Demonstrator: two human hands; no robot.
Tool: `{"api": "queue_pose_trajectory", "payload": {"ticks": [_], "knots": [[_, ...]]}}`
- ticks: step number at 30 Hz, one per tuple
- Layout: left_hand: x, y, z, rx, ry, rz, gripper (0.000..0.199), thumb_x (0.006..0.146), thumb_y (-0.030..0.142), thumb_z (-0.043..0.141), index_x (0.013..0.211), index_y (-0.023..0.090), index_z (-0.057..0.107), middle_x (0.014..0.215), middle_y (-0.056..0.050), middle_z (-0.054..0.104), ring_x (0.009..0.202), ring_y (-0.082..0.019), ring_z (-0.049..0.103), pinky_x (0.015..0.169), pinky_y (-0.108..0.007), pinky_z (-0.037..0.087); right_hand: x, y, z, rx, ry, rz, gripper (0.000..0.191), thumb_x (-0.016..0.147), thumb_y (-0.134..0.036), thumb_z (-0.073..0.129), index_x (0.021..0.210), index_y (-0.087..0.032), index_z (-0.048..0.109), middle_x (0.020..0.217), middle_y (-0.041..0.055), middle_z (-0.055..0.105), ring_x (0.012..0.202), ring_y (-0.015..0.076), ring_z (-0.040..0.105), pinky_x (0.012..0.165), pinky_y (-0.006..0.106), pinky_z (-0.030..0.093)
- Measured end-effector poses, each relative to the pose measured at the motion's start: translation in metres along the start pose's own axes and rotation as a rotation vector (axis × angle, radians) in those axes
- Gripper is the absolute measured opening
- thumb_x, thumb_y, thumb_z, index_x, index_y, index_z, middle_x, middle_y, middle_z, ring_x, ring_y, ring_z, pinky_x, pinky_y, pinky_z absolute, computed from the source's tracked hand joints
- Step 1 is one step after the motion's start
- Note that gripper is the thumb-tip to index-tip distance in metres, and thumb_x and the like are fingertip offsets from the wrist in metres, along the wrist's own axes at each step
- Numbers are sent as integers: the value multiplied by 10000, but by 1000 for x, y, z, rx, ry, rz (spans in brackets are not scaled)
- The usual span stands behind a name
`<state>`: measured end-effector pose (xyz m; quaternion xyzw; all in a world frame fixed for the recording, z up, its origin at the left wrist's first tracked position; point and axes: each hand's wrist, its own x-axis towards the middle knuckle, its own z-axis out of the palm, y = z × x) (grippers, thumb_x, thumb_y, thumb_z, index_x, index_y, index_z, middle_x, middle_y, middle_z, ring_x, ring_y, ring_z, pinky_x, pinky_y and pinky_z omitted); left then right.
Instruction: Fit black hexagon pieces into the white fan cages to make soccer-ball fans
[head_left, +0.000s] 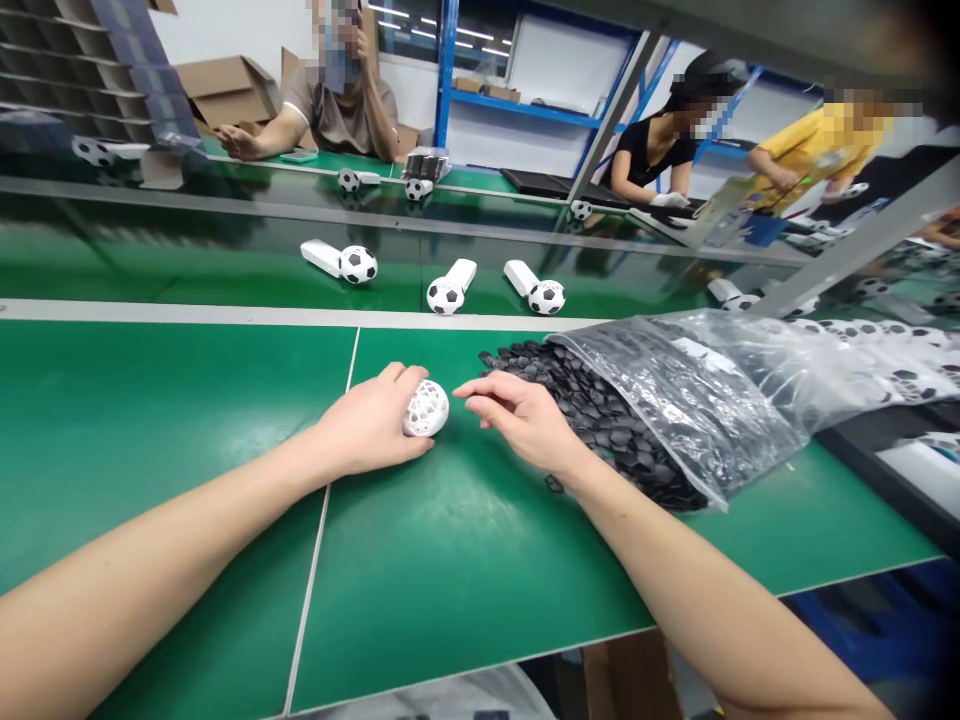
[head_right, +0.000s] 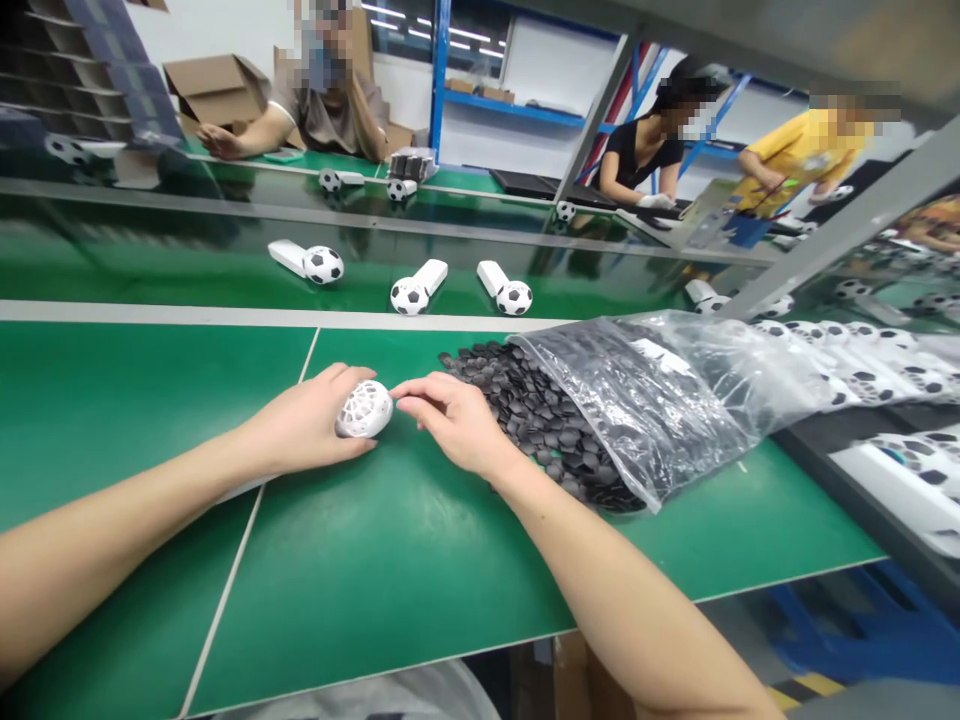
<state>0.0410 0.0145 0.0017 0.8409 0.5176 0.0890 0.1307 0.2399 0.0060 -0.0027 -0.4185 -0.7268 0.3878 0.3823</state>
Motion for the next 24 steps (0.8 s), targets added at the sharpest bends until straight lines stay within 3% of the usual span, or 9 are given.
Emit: {"api": "queue_pose_trajectory", "payload": {"ticks": [4,8,11,14,19,24], "knots": [[3,-6,2,-64,-2,-39,776,584,555,644,1242,240,378,1197,-79,496,1027,-289,531,825,-379,446,-3,-2,6,144,-101,19,88,821,-222,516,894,-174,529,780,-11,571,657,96,612,632,232,505],[1,-11,2,-134,10,-10,842,578,530,672,1299,269,325,1265,-66,437,1063,-277,515,840,-366,446,-7,-1,10,56,-148,3,98,842,-188,481,938,-177,493,816,2,573,717,114,639,666,246,511],[1,-13,2,-189,16,11,853,557,512,696,1295,262,347,1254,-67,423,1078,-272,502,883,-360,429,-8,-4,10,-64,-151,-18,159,857,-185,461,1004,-181,521,857,18,600,714,112,638,708,265,505],[1,-13,2,-216,20,20,836,559,507,699,1284,258,366,1261,-65,407,1100,-274,484,923,-365,407,-9,-7,9,-127,-126,-49,130,871,-201,450,941,-178,557,842,18,622,736,120,631,702,259,494],[-4,-3,4,-183,36,7,740,644,486,636,1291,266,352,1261,-63,424,1111,-280,479,900,-380,422,-10,-11,9,-336,-50,-245,89,820,-194,545,865,-189,621,817,22,612,776,133,574,726,258,453],[-6,1,4,-200,11,2,786,596,487,671,1287,273,364,1260,-51,422,1037,-270,532,884,-367,436,-13,-13,16,-305,-75,-273,83,820,-173,549,853,-189,623,796,8,639,744,123,575,716,241,438]]}}
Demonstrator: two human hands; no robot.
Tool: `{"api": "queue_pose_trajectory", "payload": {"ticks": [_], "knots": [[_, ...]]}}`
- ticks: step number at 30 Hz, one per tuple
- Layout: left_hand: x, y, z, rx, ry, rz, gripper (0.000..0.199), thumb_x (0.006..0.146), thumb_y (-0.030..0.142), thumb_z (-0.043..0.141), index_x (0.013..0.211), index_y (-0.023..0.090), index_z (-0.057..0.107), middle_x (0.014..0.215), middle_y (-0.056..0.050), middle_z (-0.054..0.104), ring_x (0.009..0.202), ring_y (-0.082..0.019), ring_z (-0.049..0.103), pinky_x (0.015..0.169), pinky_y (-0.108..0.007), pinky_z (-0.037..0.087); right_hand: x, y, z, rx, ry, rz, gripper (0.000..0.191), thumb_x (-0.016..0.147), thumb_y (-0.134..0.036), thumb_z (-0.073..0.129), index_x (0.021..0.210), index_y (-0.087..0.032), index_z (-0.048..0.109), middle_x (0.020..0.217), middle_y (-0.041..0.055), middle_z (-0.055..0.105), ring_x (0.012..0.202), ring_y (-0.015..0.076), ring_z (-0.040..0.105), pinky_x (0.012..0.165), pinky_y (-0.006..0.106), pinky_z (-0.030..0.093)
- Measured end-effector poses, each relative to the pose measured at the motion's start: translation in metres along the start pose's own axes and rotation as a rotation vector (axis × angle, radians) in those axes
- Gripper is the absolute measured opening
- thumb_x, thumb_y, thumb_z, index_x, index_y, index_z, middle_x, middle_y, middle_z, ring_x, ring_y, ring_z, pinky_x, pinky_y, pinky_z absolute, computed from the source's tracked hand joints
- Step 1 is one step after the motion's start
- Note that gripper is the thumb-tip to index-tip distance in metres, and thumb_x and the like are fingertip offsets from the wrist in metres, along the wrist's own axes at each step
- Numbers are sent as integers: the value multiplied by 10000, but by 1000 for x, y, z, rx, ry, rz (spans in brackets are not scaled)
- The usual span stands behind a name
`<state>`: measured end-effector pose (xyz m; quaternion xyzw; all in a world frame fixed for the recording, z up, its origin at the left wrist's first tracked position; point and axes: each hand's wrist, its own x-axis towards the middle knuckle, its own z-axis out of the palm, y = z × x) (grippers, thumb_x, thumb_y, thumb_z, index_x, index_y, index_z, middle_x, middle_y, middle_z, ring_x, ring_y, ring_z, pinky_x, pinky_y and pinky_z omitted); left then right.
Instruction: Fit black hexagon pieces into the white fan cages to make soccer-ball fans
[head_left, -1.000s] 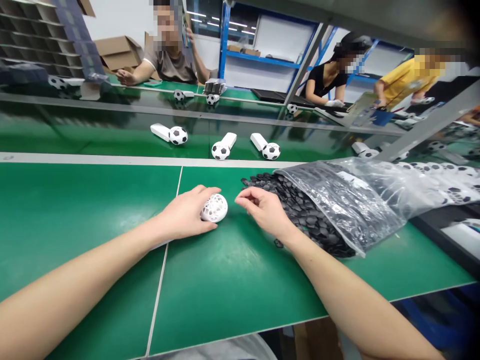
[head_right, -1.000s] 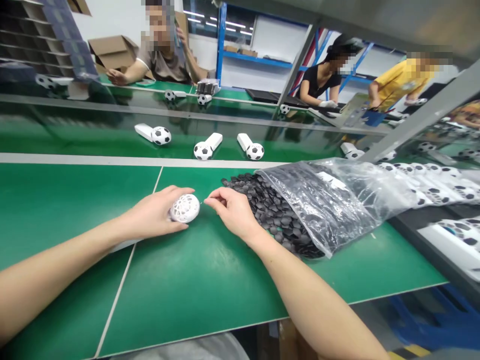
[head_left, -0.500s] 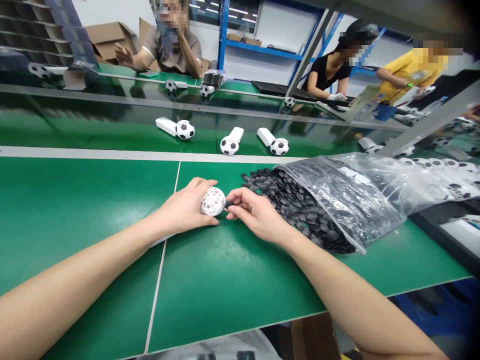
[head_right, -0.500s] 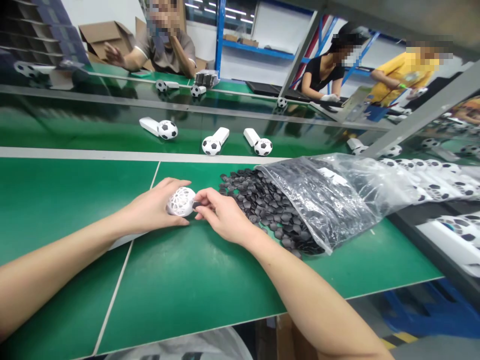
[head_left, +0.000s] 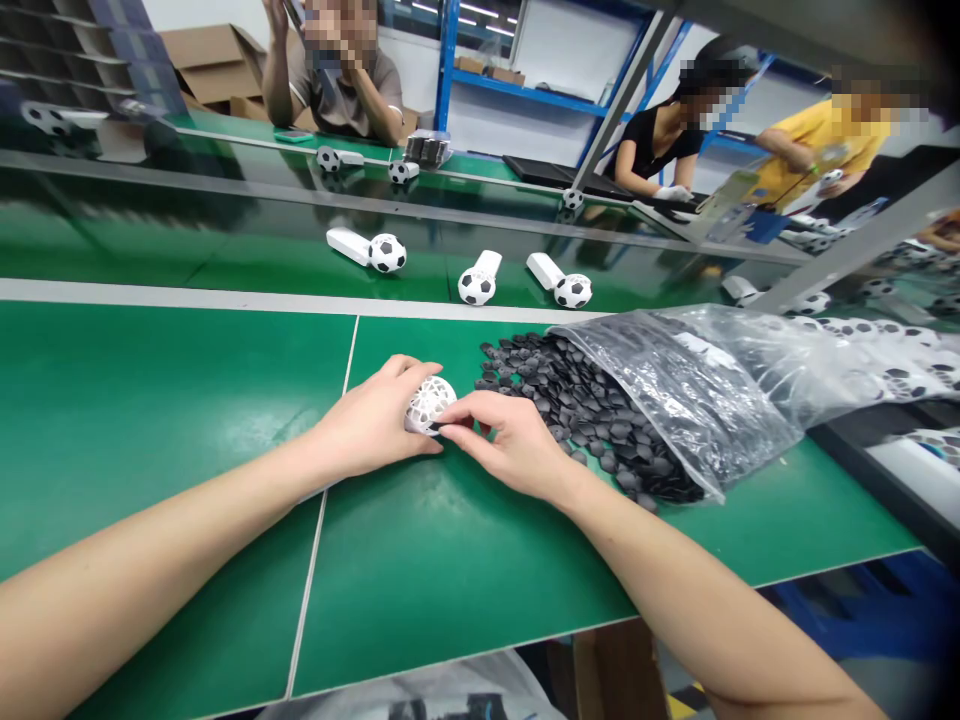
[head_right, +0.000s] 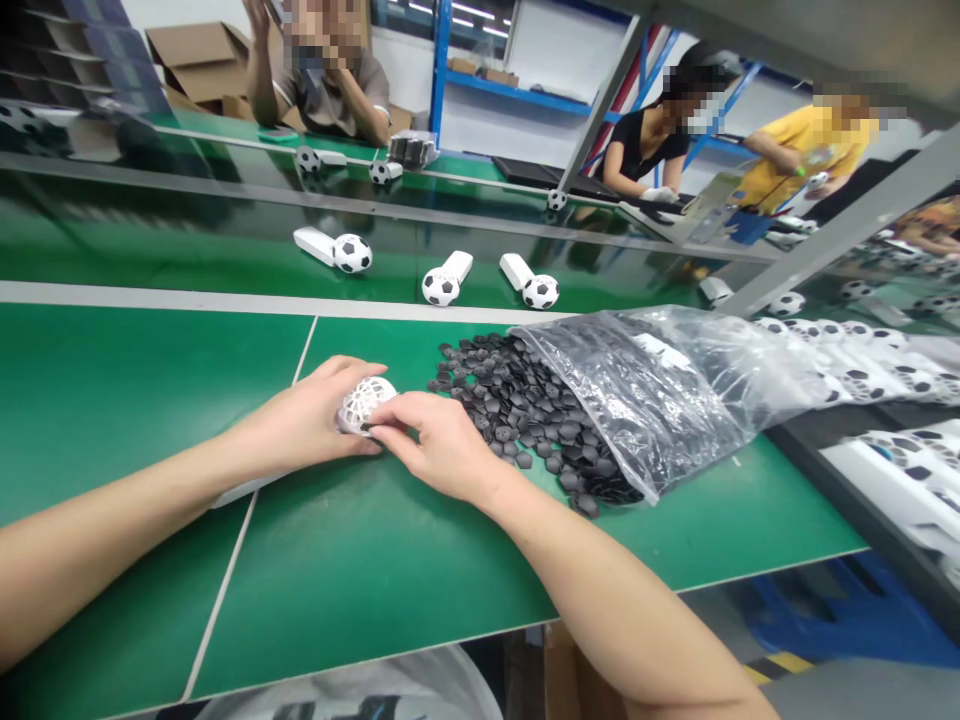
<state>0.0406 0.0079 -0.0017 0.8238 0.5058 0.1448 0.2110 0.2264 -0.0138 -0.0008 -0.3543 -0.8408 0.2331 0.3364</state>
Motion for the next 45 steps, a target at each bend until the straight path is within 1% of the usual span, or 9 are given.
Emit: {"api": "queue_pose_trajectory", "payload": {"ticks": [4,11,15,19,28,32,34,38,45], "knots": [[1,-2,0,-17,-9,20,795,596,522,661,1288,262,370,1262,-61,423,1044,-270,531,869,-358,443,-1,0,7,-45,-1,-26,57,803,-178,568,797,-182,625,802,21,575,772,134,542,700,250,427],[1,-3,-1,-3,-45,53,789,626,523,644,1305,246,355,1213,-79,492,1067,-291,511,863,-374,433,-1,2,12,42,36,93,74,760,-153,614,732,-173,549,753,-15,487,657,93,475,615,217,414],[-1,4,-4,13,-41,63,664,673,485,611,1246,215,412,1168,-92,519,1036,-289,520,818,-385,446,0,5,12,56,88,172,324,689,-220,690,962,-193,517,981,36,526,912,163,515,763,289,456],[-3,7,-5,5,-23,80,581,706,449,582,1218,226,425,1160,-86,523,1022,-278,525,808,-392,446,1,9,12,120,1,229,579,721,-294,665,1227,-211,397,1260,78,463,1165,209,429,952,373,395],[-3,8,-4,4,12,68,551,701,456,582,1184,225,456,1155,-75,537,1020,-275,532,811,-392,449,1,7,18,183,33,230,514,741,-246,628,1211,-179,431,1216,85,522,1109,201,496,959,376,401],[-3,6,-5,-12,-39,69,631,680,456,602,1234,210,424,1205,-70,525,1067,-275,519,857,-383,439,6,17,8,284,52,264,404,751,-278,625,1123,-186,496,1122,64,579,1019,173,552,885,332,453],[-2,1,-7,10,-96,80,704,664,422,614,1288,209,366,1283,-67,480,1125,-278,489,905,-375,420,9,27,-6,211,139,316,280,774,-302,598,1025,-184,555,1027,52,605,893,150,583,801,303,479],[3,-10,-14,160,-113,152,671,695,295,527,1327,228,313,1341,-46,437,1173,-270,457,930,-368,402,11,47,-32,-227,293,370,63,781,-225,581,804,-186,623,827,20,581,739,132,541,746,295,447],[4,-5,-21,339,-121,295,665,666,110,409,1316,207,310,1347,-45,431,1195,-235,422,933,-376,361,11,52,-24,-507,73,348,104,806,-245,590,826,-202,683,861,46,583,858,182,491,758,291,400]]}}
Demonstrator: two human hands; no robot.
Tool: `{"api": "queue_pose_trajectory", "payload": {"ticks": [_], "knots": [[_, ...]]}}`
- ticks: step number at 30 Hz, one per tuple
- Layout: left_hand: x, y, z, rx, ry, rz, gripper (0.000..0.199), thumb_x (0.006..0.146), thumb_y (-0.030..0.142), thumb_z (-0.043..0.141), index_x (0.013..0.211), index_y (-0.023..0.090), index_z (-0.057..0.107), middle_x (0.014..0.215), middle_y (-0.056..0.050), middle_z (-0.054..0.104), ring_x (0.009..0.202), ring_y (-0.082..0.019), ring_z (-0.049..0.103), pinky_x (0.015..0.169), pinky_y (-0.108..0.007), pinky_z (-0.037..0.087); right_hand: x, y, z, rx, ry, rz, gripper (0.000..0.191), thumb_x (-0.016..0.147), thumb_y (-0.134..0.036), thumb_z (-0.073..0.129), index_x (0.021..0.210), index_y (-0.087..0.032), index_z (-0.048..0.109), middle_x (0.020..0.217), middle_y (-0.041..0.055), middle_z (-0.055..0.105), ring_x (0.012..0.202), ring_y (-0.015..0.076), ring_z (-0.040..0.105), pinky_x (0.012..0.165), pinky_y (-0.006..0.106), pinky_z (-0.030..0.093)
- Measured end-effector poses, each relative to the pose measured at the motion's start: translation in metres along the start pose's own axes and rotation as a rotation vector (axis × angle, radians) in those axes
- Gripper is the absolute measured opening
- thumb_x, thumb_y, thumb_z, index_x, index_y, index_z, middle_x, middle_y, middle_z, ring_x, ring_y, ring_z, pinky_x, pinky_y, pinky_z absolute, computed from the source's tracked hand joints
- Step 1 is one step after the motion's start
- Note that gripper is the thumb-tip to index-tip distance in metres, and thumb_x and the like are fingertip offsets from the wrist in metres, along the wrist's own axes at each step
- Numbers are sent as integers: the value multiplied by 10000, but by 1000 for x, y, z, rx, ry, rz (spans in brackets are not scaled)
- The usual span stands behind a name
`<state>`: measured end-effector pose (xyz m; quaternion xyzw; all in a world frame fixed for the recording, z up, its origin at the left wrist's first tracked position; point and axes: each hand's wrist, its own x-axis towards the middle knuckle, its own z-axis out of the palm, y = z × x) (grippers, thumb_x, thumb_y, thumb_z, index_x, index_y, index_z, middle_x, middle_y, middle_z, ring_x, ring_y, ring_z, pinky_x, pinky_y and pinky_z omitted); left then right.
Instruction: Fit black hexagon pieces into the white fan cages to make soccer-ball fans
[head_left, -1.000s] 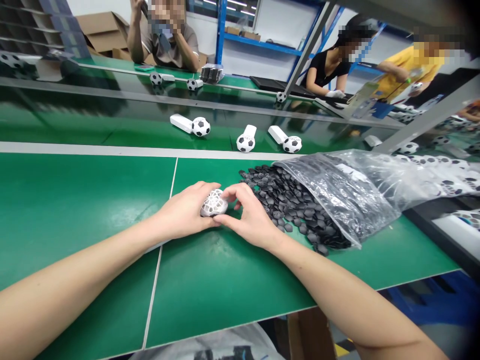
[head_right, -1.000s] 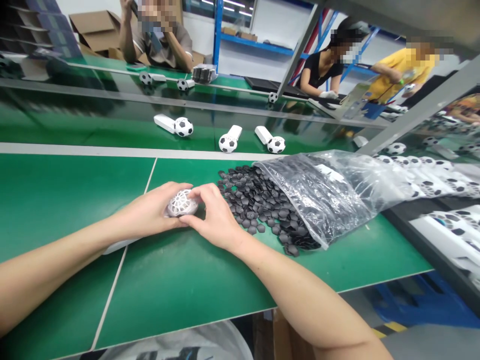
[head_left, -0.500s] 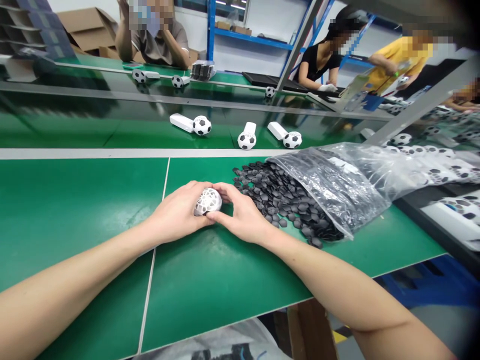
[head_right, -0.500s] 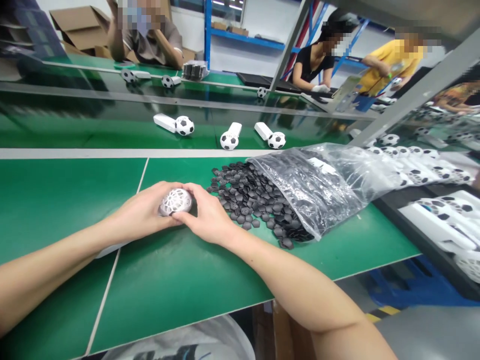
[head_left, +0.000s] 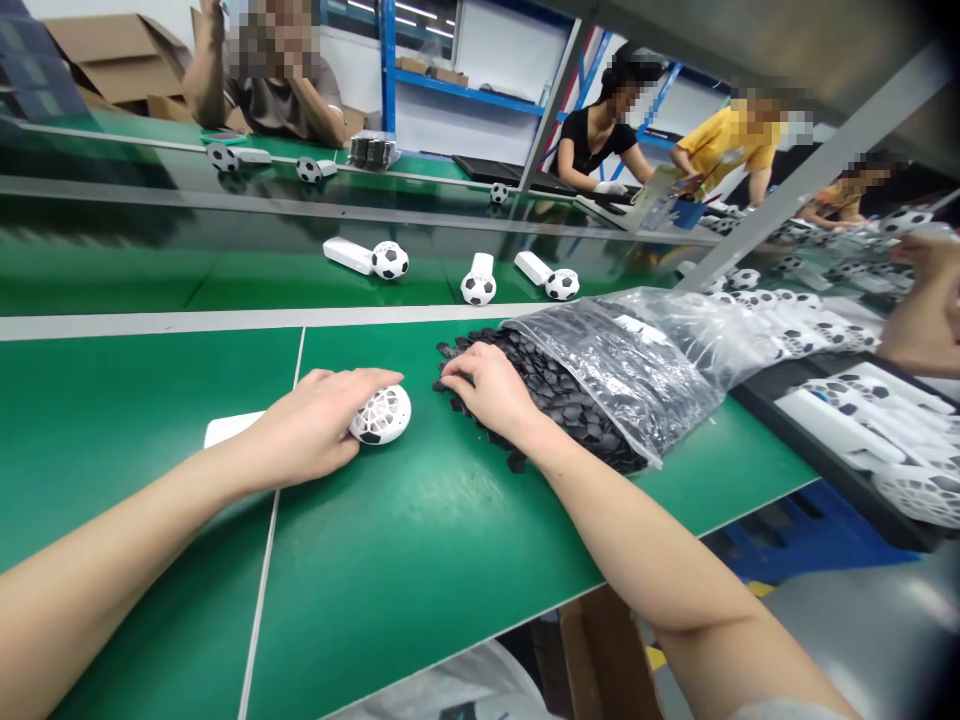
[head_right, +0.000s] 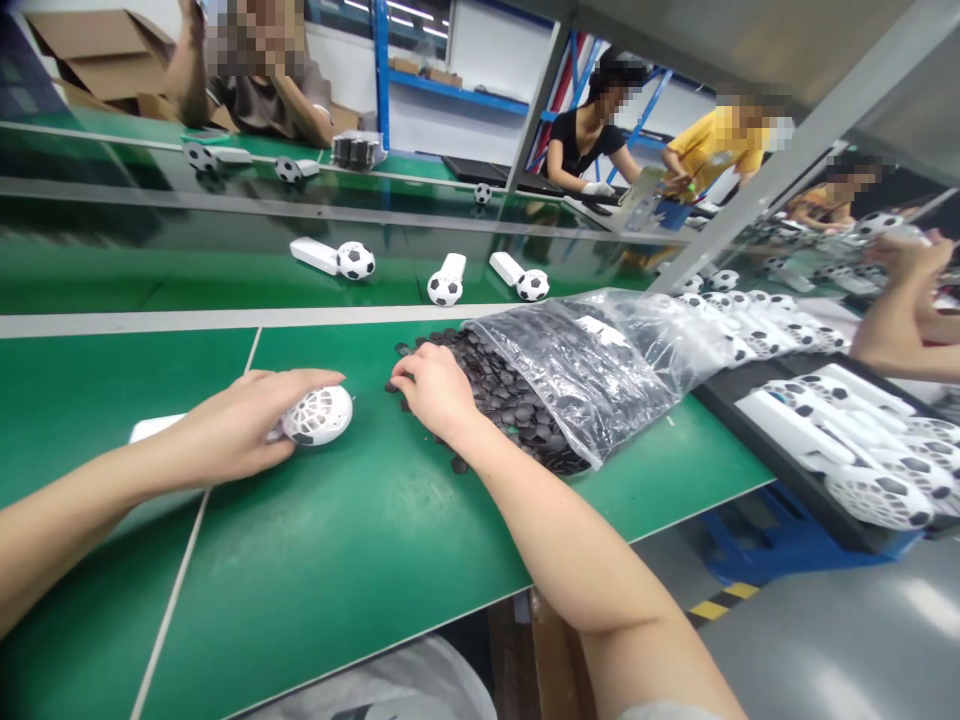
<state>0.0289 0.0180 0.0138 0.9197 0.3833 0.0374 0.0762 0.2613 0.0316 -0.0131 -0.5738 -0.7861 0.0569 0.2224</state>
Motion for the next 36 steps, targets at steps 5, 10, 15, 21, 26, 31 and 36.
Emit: {"api": "queue_pose_trajectory", "payload": {"ticks": [5,10,15,21,26,31,36], "knots": [[-1,4,0,76,-1,35,676,684,57,377,1318,282,317,1364,-28,393,1207,-237,386,942,-401,337,3,-9,4,-225,-143,-187,192,855,-284,530,929,-186,679,913,69,619,897,215,446,778,323,356],[-2,1,2,121,41,-166,695,706,87,398,1367,244,253,1190,-82,533,1093,-272,462,939,-452,332,2,-11,5,-428,-152,-262,233,886,-169,430,1018,-153,621,885,88,605,847,231,453,697,340,330],[-1,-5,6,26,15,-181,580,706,94,388,1267,240,419,1127,-64,576,1094,-251,461,987,-462,284,-1,-10,2,-392,-119,-215,262,866,-96,402,1018,-144,609,952,113,577,899,253,477,729,365,350],[-1,-2,6,-37,37,-149,616,695,98,395,1299,221,391,1202,-97,524,1170,-276,386,989,-468,263,-7,-17,-7,534,-107,-44,115,875,-187,419,910,-181,529,853,24,594,793,136,596,727,275,453],[0,-2,6,-144,20,-144,738,677,477,587,1327,220,349,1261,-102,489,1213,-312,329,1024,-490,188,-14,-30,-7,825,-146,-24,57,815,-239,531,824,-186,551,828,8,570,786,127,566,709,270,461],[1,1,8,-198,58,-201,873,588,722,553,1290,221,420,1244,-114,501,1204,-329,338,999,-481,231,-21,-44,3,823,-113,-87,37,743,-220,644,753,-189,625,818,7,534,819,131,508,748,272,435],[2,3,6,-216,60,-212,811,619,700,545,1260,210,461,1224,-109,520,1192,-324,351,982,-472,262,-24,-51,10,844,-96,-83,65,711,-194,674,704,-176,612,862,17,506,924,139,507,845,290,420]]}}
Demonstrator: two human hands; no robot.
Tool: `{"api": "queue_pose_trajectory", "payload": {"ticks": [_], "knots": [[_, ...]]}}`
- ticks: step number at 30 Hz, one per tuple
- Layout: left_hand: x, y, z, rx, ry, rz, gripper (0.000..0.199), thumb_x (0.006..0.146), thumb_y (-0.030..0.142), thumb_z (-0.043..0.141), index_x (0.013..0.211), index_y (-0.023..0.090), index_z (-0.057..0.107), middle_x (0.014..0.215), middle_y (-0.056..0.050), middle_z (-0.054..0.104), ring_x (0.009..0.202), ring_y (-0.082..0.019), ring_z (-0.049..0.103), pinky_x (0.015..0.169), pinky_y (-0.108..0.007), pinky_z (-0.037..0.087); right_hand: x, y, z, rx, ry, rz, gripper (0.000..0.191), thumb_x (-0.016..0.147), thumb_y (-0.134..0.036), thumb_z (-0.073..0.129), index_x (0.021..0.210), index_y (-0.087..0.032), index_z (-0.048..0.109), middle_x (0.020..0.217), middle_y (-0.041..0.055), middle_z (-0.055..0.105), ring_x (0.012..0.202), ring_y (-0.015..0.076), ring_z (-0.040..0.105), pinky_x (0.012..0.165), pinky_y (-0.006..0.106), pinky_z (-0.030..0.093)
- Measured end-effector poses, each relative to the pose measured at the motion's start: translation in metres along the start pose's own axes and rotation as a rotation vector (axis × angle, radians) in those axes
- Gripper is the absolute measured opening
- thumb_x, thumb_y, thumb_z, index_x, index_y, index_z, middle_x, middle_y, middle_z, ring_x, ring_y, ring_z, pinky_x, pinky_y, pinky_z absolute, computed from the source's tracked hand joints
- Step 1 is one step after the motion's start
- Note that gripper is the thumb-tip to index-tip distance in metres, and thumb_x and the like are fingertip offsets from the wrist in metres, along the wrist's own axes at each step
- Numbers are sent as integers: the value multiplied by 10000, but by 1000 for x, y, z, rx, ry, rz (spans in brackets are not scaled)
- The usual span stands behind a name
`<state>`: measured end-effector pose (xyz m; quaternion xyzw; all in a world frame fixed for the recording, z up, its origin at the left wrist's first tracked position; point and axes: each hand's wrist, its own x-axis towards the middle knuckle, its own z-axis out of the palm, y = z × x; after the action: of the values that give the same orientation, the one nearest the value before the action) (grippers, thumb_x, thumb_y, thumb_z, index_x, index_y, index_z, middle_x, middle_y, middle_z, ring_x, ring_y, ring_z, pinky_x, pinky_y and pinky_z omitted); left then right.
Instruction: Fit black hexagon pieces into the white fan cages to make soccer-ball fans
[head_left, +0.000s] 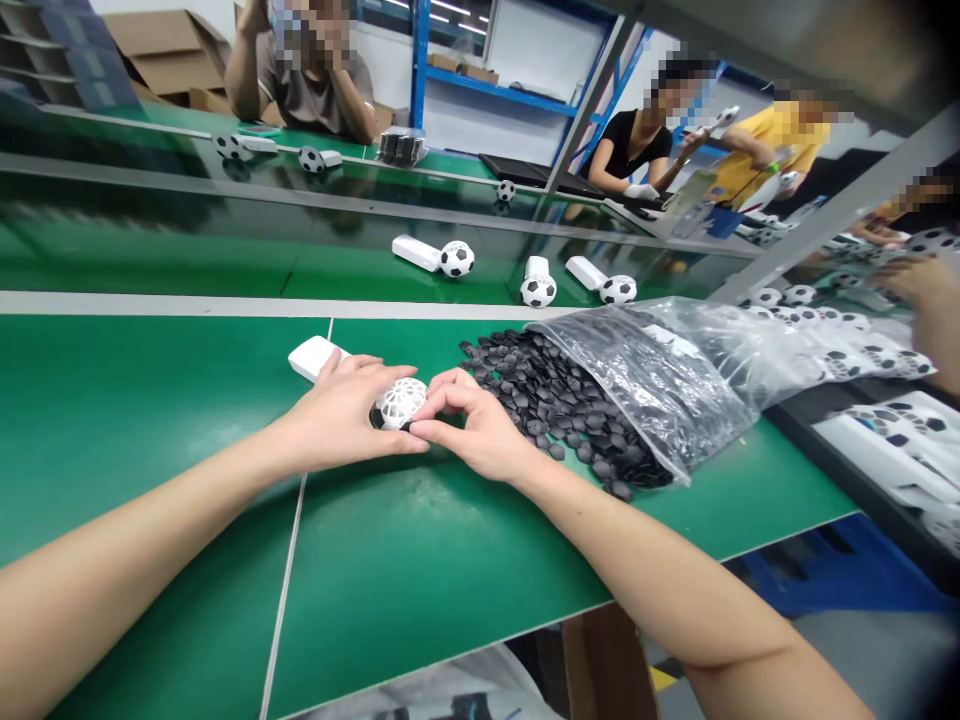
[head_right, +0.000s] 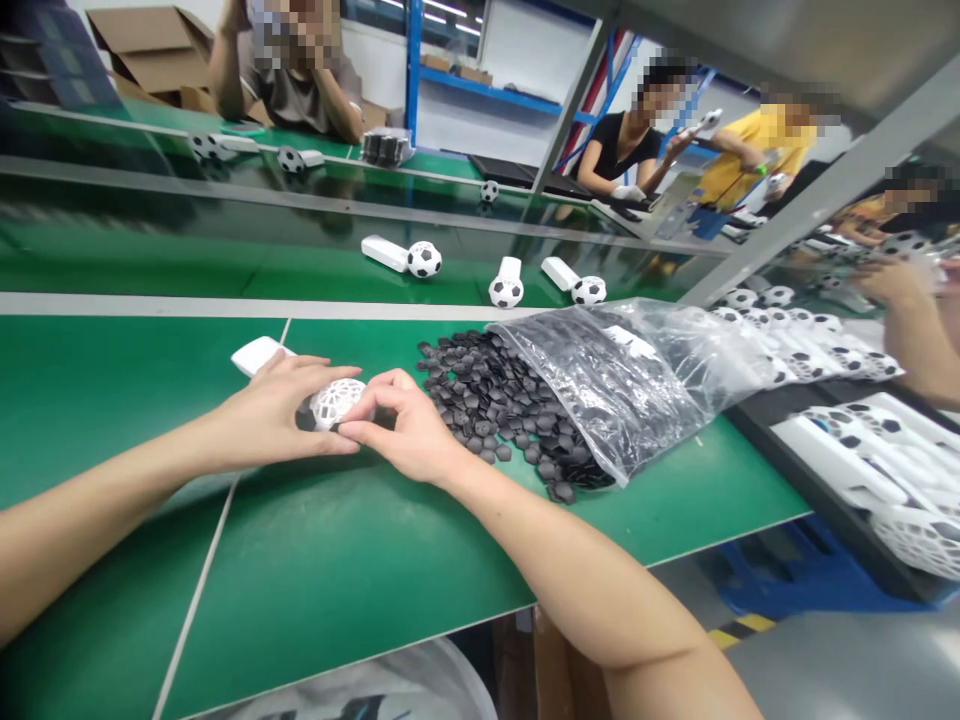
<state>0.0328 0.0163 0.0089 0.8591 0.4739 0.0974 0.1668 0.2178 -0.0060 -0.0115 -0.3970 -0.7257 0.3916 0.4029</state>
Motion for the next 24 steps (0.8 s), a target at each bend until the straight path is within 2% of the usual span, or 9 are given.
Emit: {"api": "queue_pose_trajectory", "payload": {"ticks": [3,7,11,17,19,21,24], "knots": [[0,1,-1,0,7,-2,712,650,662,543,1219,236,496,1197,-93,540,1180,-320,365,965,-468,285,1,0,1,-9,24,54,126,690,-196,684,730,-177,566,1005,41,521,1030,163,494,853,306,429],[0,2,-2,-6,19,3,659,631,633,579,1154,234,539,1116,-87,576,1123,-320,414,924,-454,329,3,3,2,121,-22,144,370,678,-218,688,987,-197,485,1197,78,505,1103,186,502,904,351,430],[0,4,-2,-25,34,12,651,626,612,591,1123,193,556,1077,-94,590,1038,-313,471,859,-422,380,1,6,4,152,-131,118,431,756,-246,616,1138,-196,423,1192,82,532,1060,173,548,917,337,448],[1,1,-2,-77,24,51,577,651,574,583,1088,199,563,1031,-79,591,977,-281,509,842,-393,405,0,9,7,42,-101,81,472,766,-301,617,1180,-202,412,1190,71,533,1013,170,565,866,314,476],[2,-1,-2,-89,6,55,590,652,577,584,1106,201,552,1056,-84,583,1001,-286,499,859,-400,402,6,14,0,29,-113,59,397,794,-315,587,1145,-193,448,1135,60,562,981,151,572,849,293,476],[2,-1,0,-97,-9,50,653,656,592,579,1166,190,516,1112,-99,563,1053,-300,471,883,-413,394,13,19,-12,-132,-62,49,240,833,-313,534,1035,-184,536,1018,44,595,934,143,569,839,292,463],[0,1,3,-92,7,36,739,640,629,578,1216,176,479,1186,-118,528,1126,-327,417,918,-444,375,22,25,-34,-613,113,101,122,822,-270,554,860,-181,628,908,52,577,921,176,526,853,330,420]]}}
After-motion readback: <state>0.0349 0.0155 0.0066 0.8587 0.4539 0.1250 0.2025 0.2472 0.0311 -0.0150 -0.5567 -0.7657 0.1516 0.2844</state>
